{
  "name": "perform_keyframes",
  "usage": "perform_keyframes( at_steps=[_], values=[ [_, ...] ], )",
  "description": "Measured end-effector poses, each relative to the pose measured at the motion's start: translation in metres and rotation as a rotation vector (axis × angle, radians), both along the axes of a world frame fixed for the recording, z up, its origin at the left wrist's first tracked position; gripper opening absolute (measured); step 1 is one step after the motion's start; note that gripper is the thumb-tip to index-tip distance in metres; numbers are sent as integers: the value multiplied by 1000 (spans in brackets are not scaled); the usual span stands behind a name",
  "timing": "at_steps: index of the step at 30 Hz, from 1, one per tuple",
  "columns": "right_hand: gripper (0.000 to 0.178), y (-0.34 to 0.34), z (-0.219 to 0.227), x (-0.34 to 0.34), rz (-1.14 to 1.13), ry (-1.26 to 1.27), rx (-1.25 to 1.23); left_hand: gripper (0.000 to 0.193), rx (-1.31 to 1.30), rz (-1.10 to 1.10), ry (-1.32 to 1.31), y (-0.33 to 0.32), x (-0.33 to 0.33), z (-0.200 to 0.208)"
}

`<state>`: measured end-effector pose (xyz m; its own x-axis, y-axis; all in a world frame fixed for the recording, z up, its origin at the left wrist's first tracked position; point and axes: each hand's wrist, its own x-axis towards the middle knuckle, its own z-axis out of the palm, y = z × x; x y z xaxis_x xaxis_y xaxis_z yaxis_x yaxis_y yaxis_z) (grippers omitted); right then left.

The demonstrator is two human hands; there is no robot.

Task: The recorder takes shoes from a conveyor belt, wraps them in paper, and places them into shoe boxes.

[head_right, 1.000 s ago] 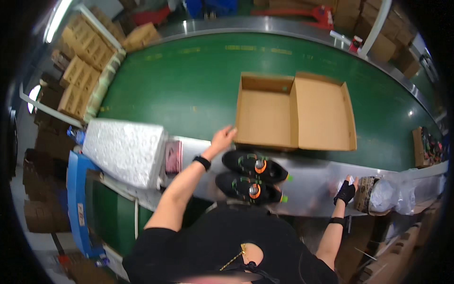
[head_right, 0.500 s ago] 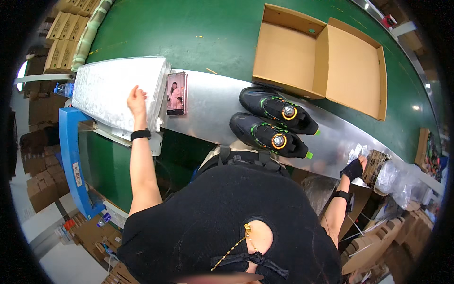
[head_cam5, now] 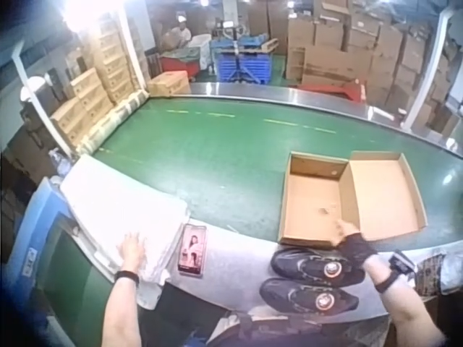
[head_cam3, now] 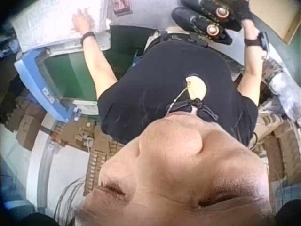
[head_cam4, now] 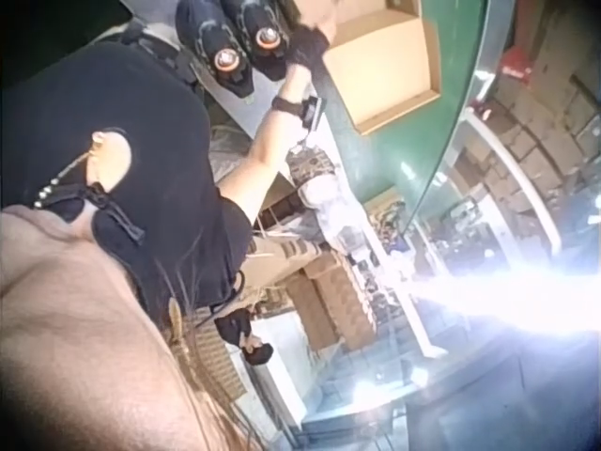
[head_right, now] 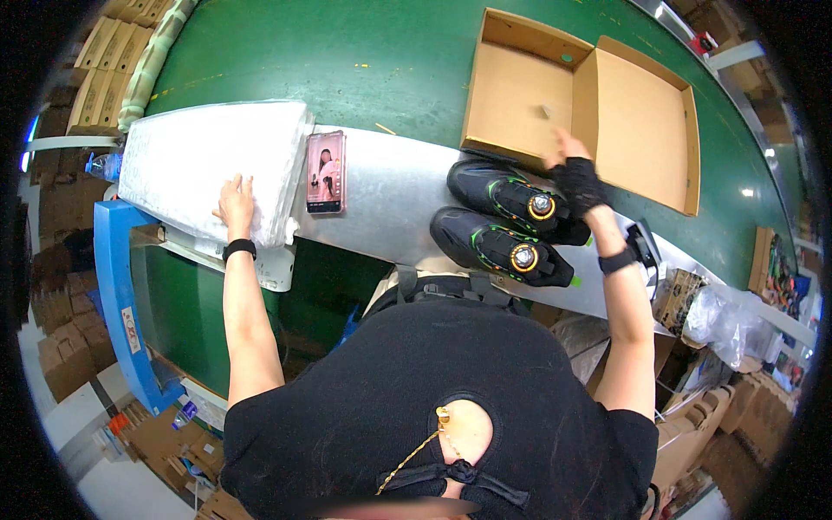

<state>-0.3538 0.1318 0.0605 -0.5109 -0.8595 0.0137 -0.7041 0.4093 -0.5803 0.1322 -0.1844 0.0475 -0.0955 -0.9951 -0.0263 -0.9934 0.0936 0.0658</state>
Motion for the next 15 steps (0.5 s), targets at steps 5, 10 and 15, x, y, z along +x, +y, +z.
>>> perform_keyframes(
  at_steps=[5, 10, 15],
  values=[
    [52, -31, -6, 25, 135, 131, 532, 36, -39, -25, 78, -10, 17, -19],
    [48, -33, -14, 23, 189, 157, 550, 39, -423, -83, -33, 19, -7, -42],
    [44, -34, -13, 23, 216, 165, 521, 42, -167, -54, -36, 14, -13, -20]
  ],
)
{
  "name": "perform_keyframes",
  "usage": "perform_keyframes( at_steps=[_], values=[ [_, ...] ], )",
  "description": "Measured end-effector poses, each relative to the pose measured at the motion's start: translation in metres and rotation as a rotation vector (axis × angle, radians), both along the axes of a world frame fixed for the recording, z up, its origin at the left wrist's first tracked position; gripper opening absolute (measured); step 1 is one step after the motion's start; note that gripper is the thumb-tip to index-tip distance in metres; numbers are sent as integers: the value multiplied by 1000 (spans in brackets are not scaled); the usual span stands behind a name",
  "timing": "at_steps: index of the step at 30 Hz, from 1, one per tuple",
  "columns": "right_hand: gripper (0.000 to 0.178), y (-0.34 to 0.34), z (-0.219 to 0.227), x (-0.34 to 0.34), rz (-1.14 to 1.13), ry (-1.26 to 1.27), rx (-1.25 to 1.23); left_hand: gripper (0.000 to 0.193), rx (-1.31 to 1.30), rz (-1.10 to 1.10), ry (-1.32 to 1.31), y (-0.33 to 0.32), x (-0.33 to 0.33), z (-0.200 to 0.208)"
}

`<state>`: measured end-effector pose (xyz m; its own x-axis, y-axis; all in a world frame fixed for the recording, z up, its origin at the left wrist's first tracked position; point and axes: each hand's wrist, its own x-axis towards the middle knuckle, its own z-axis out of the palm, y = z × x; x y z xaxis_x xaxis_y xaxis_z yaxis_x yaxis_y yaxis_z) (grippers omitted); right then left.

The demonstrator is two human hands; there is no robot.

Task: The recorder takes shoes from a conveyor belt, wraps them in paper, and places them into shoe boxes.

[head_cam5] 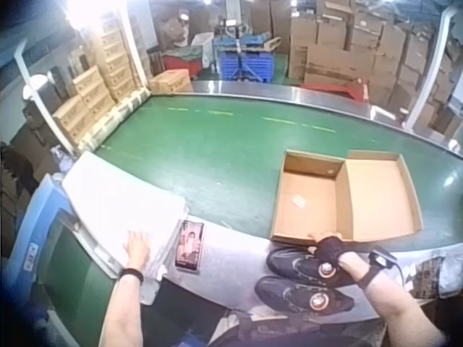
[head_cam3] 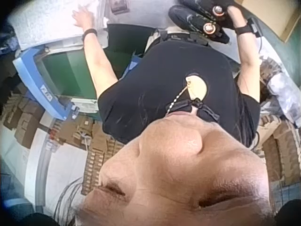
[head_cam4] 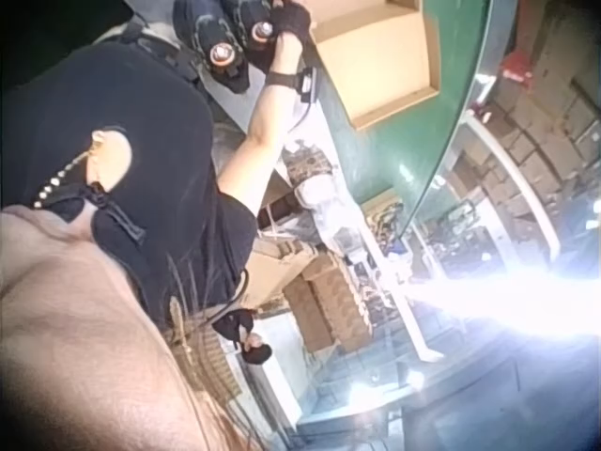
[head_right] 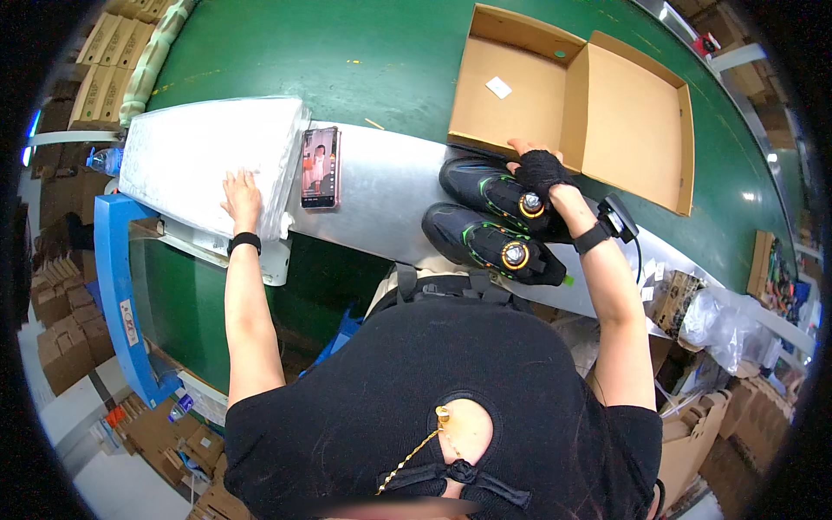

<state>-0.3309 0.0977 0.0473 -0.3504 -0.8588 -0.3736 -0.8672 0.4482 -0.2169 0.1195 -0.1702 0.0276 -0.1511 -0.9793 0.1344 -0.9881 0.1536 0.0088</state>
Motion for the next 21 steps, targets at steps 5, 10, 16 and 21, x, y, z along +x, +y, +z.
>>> perform_keyframes(
  at_steps=[5, 10, 16, 21],
  values=[
    [44, -4, 7, 8, 2, -24, 14, 34, -79, 115, 265, -35, 45, 10],
    [46, -1, 3, 3, -5, -35, 1, 34, -538, 201, 509, -18, -1, 146],
    [67, -13, 44, 9, 87, -344, -142, 29, -243, -319, 1135, 38, -116, 228],
    [86, -24, 148, 64, 319, -796, -746, 23, -508, -880, 456, 97, -234, 230]
  ],
)
